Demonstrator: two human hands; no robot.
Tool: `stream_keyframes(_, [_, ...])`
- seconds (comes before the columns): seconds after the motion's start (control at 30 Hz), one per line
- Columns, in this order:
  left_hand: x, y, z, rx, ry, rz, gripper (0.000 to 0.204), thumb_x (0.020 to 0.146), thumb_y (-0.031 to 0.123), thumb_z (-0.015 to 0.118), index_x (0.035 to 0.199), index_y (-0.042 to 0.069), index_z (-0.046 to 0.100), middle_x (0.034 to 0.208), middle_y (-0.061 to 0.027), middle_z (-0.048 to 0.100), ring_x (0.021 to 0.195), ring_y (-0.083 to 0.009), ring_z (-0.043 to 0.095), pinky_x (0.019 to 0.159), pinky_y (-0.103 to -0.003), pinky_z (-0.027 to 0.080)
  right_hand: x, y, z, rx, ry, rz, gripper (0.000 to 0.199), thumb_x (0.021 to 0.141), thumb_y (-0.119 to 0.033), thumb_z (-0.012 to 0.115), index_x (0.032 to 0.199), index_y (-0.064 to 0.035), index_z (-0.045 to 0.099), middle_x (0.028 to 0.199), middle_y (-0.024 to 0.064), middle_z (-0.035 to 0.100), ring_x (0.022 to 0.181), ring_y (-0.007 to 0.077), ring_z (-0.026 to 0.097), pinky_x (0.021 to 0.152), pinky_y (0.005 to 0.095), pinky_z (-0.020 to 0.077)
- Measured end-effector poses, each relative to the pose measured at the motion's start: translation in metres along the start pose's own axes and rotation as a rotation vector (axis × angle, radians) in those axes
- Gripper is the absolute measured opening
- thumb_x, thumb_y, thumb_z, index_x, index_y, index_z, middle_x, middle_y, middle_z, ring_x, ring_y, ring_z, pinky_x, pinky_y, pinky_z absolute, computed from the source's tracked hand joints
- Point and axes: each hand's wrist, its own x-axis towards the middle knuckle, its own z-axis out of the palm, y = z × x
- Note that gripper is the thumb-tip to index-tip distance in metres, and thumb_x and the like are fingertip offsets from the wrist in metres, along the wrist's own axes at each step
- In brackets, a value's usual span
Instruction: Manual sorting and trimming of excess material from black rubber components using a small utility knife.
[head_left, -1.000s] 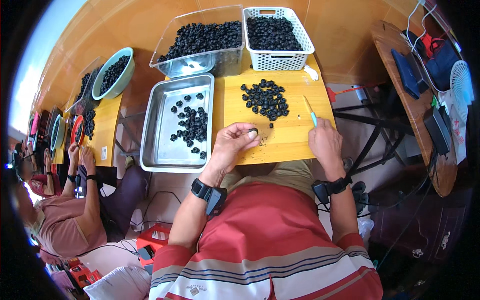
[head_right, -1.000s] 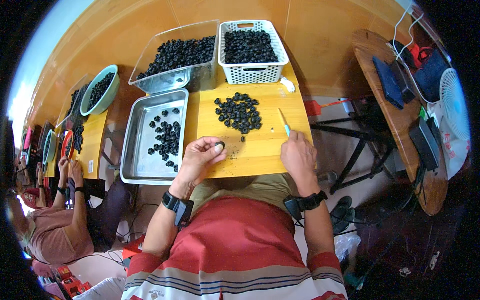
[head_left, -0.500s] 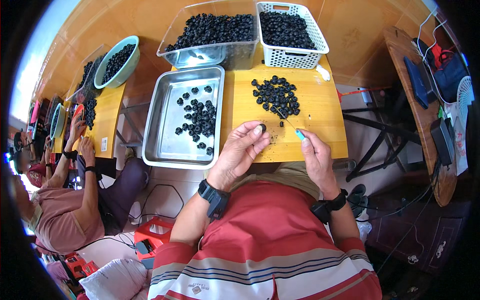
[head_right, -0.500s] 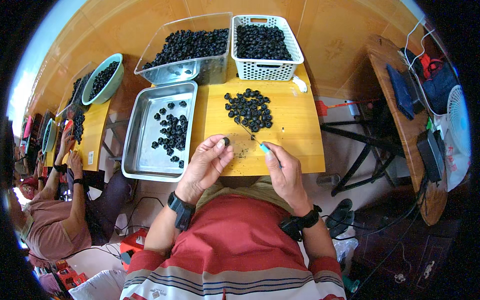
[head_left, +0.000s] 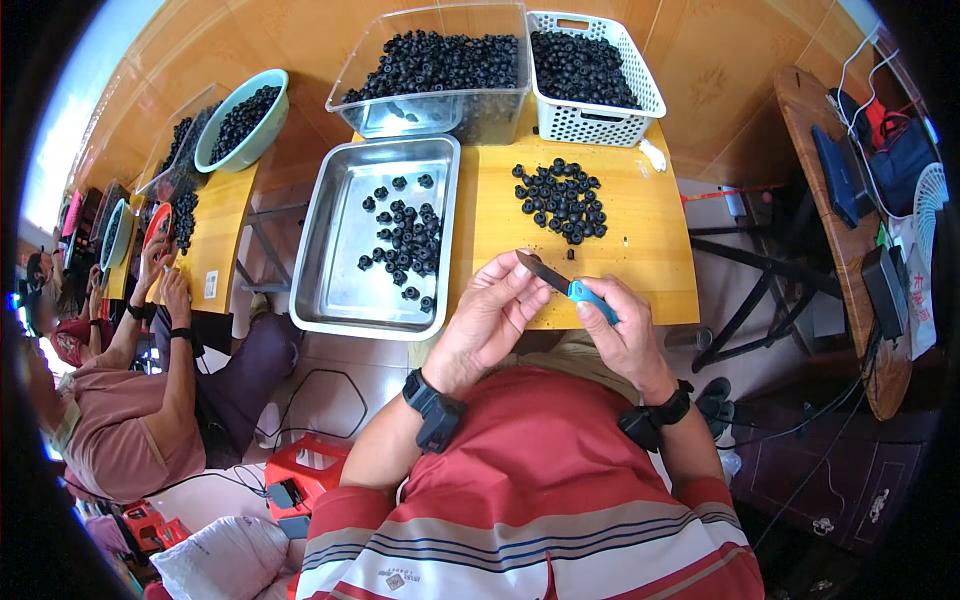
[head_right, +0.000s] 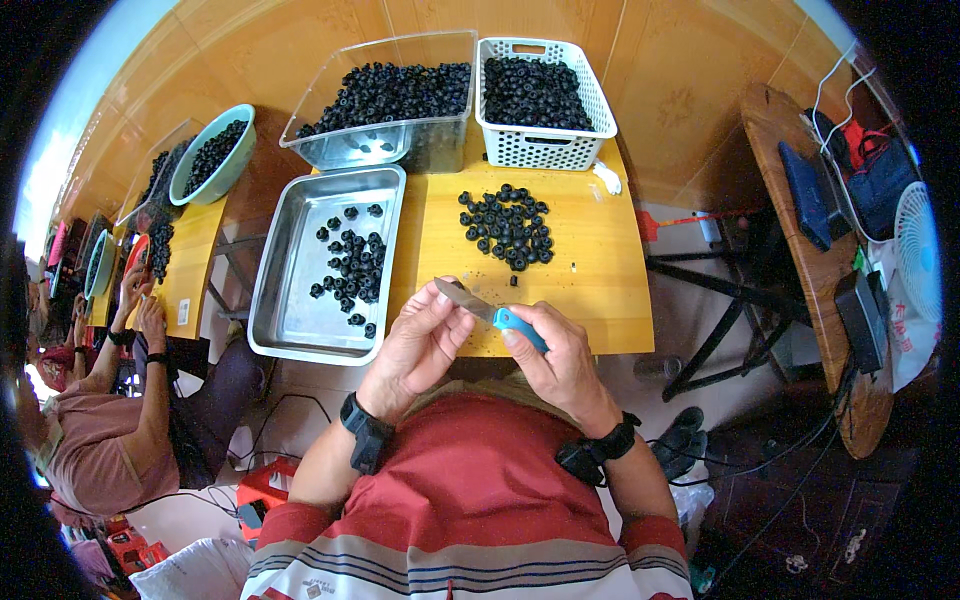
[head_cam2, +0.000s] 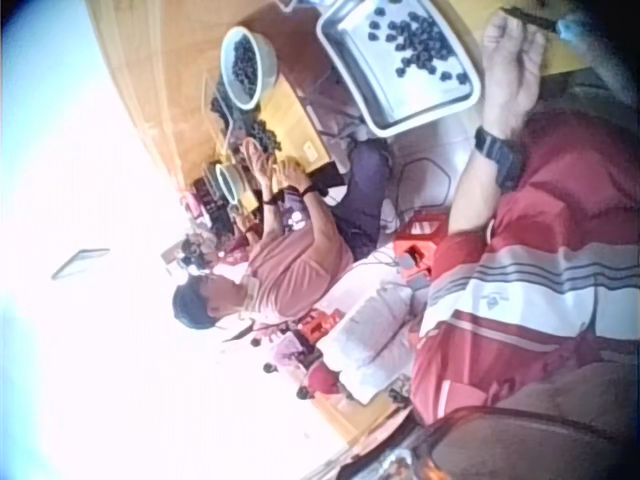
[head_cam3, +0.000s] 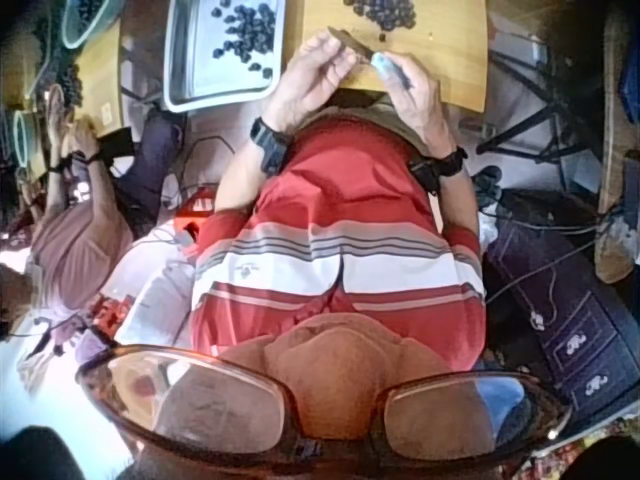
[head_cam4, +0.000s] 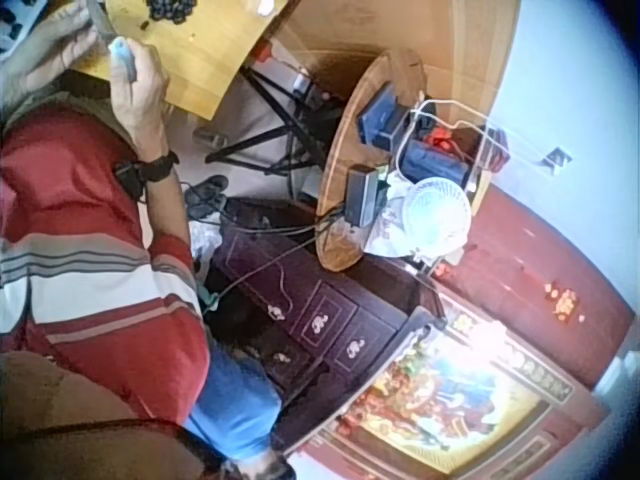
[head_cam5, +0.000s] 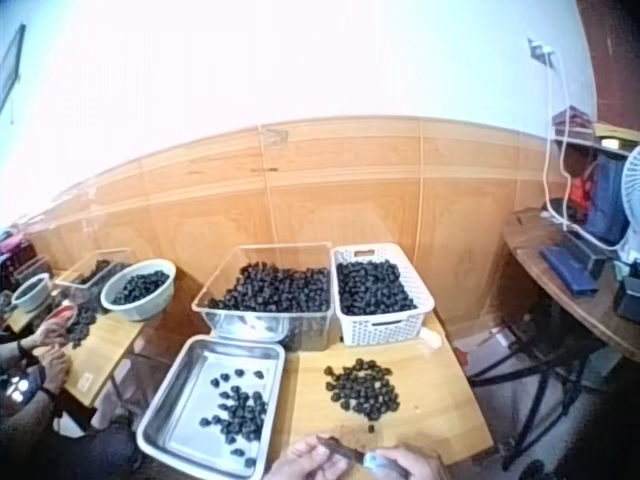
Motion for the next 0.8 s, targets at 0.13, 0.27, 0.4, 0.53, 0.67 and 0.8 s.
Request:
stream_keyframes(0.13, [-0.0026,-0.001,0.0035,-0.01,-0.021,0.008,0.017,0.1,0.007,0.058,0.117,0.006,0.062,0.109,-0.0057,0.07,0.098,-0.015,0.07,0.088,-0.028,0.061,-0.0014,0.0032,0.002,-0.004,0.018,-0.015,0.033,0.097,-0.024,0.066,0.112,0.0052,0.065,0.086,0.0151,0.065,0.073,0.0253,0.065,0.066,0.0338,0.0504])
stream_keyframes(0.27, [-0.005,-0.0028,0.001,-0.018,-0.029,0.019,0.018,0.1,0.007,0.059,0.117,0.006,0.062,0.112,-0.0061,0.069,0.101,-0.0153,0.069,0.089,-0.028,0.061,-0.0024,0.0011,0.0009,-0.016,0.0,-0.009,0.033,0.096,-0.023,0.067,0.112,0.0053,0.066,0.084,0.0145,0.064,0.07,0.0237,0.064,0.063,0.0325,0.0497])
stream_keyframes(0.4, [-0.0072,-0.0031,0.0067,-0.032,-0.011,0.021,0.014,0.1,0.006,0.06,0.113,0.005,0.064,0.108,-0.0053,0.069,0.098,-0.016,0.07,0.089,-0.031,0.061,-0.0031,0.0006,0.002,-0.002,0.015,-0.029,0.033,0.096,-0.023,0.068,0.112,0.0054,0.066,0.083,0.0141,0.064,0.069,0.0226,0.063,0.062,0.0319,0.0492])
stream_keyframes(0.53, [-0.0087,-0.004,0.0076,-0.042,-0.011,0.028,0.014,0.1,0.005,0.059,0.113,0.005,0.064,0.107,-0.0053,0.07,0.097,-0.0162,0.07,0.089,-0.031,0.062,-0.0034,-0.0003,0.0017,0.007,0.016,-0.038,0.032,0.095,-0.022,0.068,0.112,0.0055,0.066,0.083,0.0141,0.064,0.069,0.0223,0.063,0.062,0.0318,0.0491])
stream_keyframes(0.67, [-0.0094,-0.0057,0.0088,-0.055,0.0,0.032,0.013,0.1,0.005,0.059,0.112,0.005,0.064,0.107,-0.0056,0.07,0.097,-0.0167,0.07,0.089,-0.031,0.062,-0.0039,-0.0014,0.0011,0.01,0.013,-0.041,0.031,0.095,-0.021,0.069,0.111,0.0056,0.066,0.083,0.0143,0.064,0.069,0.0222,0.063,0.062,0.0317,0.0489])
stream_keyframes(0.8, [-0.0101,-0.0068,0.0089,-0.057,-0.006,0.031,0.013,0.1,0.005,0.059,0.112,0.005,0.064,0.107,-0.0056,0.07,0.098,-0.0168,0.07,0.089,-0.031,0.062,-0.0052,0.0001,0.0028,0.022,0.03,-0.054,0.031,0.095,-0.021,0.069,0.111,0.0057,0.066,0.083,0.0144,0.065,0.069,0.0222,0.063,0.061,0.0318,0.0488])
